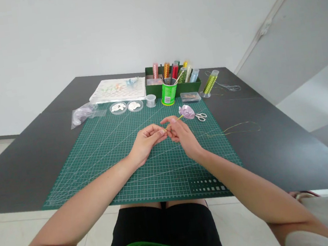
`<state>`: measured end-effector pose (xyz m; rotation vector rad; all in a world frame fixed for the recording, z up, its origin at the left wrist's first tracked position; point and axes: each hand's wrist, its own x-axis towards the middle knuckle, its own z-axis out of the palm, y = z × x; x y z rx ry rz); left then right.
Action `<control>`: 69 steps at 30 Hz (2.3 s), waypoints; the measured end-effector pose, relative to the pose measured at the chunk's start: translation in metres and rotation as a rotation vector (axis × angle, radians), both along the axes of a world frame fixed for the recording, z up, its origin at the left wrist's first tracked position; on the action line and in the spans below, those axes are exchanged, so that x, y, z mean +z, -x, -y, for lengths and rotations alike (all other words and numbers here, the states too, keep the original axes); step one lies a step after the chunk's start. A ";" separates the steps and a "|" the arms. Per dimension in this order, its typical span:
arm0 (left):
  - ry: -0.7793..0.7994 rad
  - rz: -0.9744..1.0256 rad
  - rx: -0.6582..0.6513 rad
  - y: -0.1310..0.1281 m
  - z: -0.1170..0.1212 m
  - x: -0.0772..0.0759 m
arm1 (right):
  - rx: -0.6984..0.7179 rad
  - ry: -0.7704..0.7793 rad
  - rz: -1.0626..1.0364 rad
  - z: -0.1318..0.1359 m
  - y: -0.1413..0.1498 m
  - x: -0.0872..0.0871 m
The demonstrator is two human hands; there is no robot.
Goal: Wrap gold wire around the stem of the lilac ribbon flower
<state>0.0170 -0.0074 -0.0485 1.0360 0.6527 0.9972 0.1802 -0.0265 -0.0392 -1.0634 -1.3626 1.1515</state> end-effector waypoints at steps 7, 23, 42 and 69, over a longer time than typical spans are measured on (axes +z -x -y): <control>0.051 0.026 0.005 -0.001 0.000 0.000 | -0.151 -0.054 -0.038 0.005 0.008 -0.002; -0.450 -0.401 0.256 -0.001 0.000 0.000 | -0.290 -0.172 0.005 0.006 0.010 -0.006; -0.219 -0.256 -0.020 0.005 0.000 0.012 | -0.111 -0.222 -0.007 -0.001 -0.004 -0.002; -0.168 -0.198 -0.072 0.009 0.000 0.016 | -0.114 -0.096 -0.049 -0.006 -0.009 -0.005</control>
